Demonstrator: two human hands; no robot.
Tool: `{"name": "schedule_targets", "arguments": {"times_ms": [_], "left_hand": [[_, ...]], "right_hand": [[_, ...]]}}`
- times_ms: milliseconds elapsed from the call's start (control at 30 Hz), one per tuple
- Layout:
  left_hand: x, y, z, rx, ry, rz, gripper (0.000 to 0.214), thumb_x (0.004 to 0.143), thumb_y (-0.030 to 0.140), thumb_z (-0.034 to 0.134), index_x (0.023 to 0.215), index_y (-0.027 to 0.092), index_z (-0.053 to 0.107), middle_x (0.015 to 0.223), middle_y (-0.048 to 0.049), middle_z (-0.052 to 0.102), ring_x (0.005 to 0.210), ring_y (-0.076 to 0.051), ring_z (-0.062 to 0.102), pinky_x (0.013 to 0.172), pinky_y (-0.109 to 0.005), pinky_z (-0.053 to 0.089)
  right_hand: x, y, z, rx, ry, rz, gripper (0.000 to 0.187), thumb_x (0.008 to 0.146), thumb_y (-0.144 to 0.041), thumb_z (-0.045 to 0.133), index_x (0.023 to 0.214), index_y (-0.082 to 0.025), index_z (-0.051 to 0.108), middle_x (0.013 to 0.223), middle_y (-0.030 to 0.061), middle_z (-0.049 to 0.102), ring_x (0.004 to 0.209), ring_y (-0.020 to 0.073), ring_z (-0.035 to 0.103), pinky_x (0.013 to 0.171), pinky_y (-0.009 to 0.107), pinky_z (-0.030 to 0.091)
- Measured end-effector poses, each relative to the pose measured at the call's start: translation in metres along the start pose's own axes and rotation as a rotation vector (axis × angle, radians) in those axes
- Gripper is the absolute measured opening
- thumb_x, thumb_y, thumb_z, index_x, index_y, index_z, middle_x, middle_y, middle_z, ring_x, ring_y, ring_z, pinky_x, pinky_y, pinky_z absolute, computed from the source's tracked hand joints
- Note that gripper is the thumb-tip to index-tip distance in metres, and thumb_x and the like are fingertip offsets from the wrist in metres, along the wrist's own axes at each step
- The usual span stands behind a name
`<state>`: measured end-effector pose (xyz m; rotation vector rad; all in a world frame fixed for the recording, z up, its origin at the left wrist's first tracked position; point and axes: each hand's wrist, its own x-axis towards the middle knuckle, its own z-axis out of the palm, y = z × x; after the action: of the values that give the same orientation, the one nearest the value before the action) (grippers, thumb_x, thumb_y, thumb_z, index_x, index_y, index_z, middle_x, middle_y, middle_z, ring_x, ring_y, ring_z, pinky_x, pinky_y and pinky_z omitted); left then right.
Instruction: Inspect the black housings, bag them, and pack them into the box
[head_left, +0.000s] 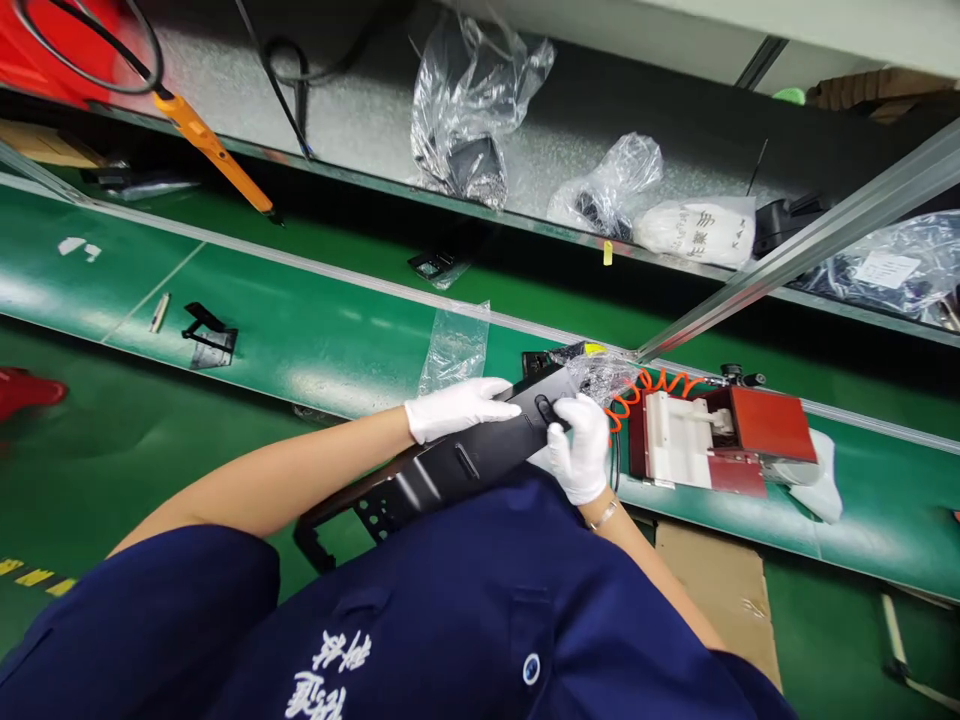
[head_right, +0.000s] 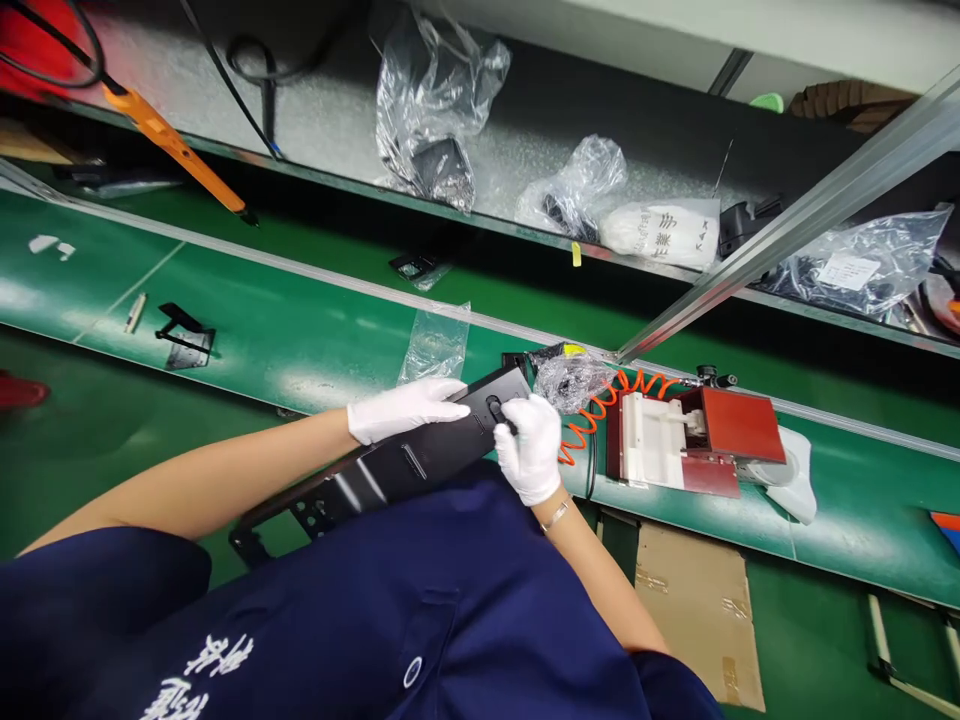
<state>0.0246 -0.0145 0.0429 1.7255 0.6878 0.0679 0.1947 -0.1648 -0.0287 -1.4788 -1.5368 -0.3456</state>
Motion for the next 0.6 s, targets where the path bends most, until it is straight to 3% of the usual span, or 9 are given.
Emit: {"name": "schedule_targets", "arguments": {"times_ms": [100, 200, 300, 400, 500, 600], "left_hand": [[-0.014, 0.028, -0.017, 0.060, 0.162, 0.074, 0.039, 0.082, 0.053, 0.064, 0.102, 0.020, 0.061, 0.101, -0.0039, 0.068, 0.094, -0.024, 0.062, 0.081, -0.032, 0.049], [-0.022, 0.046, -0.016, 0.131, 0.389, 0.148, 0.034, 0.085, 0.049, 0.063, 0.103, 0.020, 0.057, 0.096, -0.0024, 0.067, 0.088, -0.022, 0.061, 0.081, -0.034, 0.050], [-0.018, 0.049, 0.002, 0.096, 0.530, 0.233, 0.029, 0.084, 0.045, 0.064, 0.095, 0.022, 0.052, 0.088, -0.0023, 0.067, 0.080, -0.020, 0.064, 0.077, -0.035, 0.053], [-0.008, 0.037, 0.027, 0.016, 0.713, 0.315, 0.032, 0.082, 0.046, 0.066, 0.097, 0.022, 0.052, 0.091, -0.0058, 0.070, 0.083, -0.022, 0.068, 0.080, -0.038, 0.057], [-0.004, 0.017, 0.048, -0.072, 0.920, 0.371, 0.039, 0.083, 0.054, 0.062, 0.104, 0.022, 0.053, 0.101, -0.0103, 0.072, 0.090, -0.026, 0.071, 0.085, -0.043, 0.059], [-0.010, 0.000, 0.059, -0.066, 1.050, 0.357, 0.041, 0.086, 0.058, 0.057, 0.107, 0.022, 0.055, 0.104, -0.0137, 0.072, 0.093, -0.028, 0.071, 0.087, -0.047, 0.059]], "right_hand": [[0.016, 0.002, -0.002, 0.232, 0.134, 0.383, 0.043, 0.100, -0.031, 0.051, 0.142, -0.023, 0.047, 0.140, 0.0156, 0.057, 0.129, 0.0252, 0.057, 0.108, 0.049, 0.048], [0.052, -0.009, 0.008, 0.564, 0.026, 0.550, 0.050, 0.102, -0.042, 0.048, 0.148, -0.022, 0.040, 0.145, 0.0164, 0.056, 0.128, 0.0232, 0.060, 0.107, 0.045, 0.052], [0.098, -0.028, 0.016, 0.674, -0.028, 0.487, 0.052, 0.101, -0.050, 0.049, 0.143, -0.020, 0.046, 0.137, 0.0149, 0.062, 0.126, 0.0236, 0.061, 0.106, 0.042, 0.054], [0.130, -0.043, 0.018, 0.601, 0.050, 0.409, 0.051, 0.099, -0.055, 0.049, 0.136, -0.020, 0.050, 0.127, 0.0146, 0.067, 0.117, 0.0252, 0.066, 0.101, 0.041, 0.056], [0.139, -0.051, 0.017, 0.468, 0.035, 0.305, 0.051, 0.098, -0.058, 0.049, 0.131, -0.019, 0.053, 0.121, 0.0149, 0.068, 0.109, 0.0276, 0.068, 0.094, 0.043, 0.058], [0.133, -0.055, 0.018, 0.354, -0.033, 0.191, 0.054, 0.099, -0.060, 0.044, 0.131, -0.018, 0.053, 0.116, 0.0152, 0.069, 0.105, 0.0291, 0.068, 0.088, 0.044, 0.058]]}}
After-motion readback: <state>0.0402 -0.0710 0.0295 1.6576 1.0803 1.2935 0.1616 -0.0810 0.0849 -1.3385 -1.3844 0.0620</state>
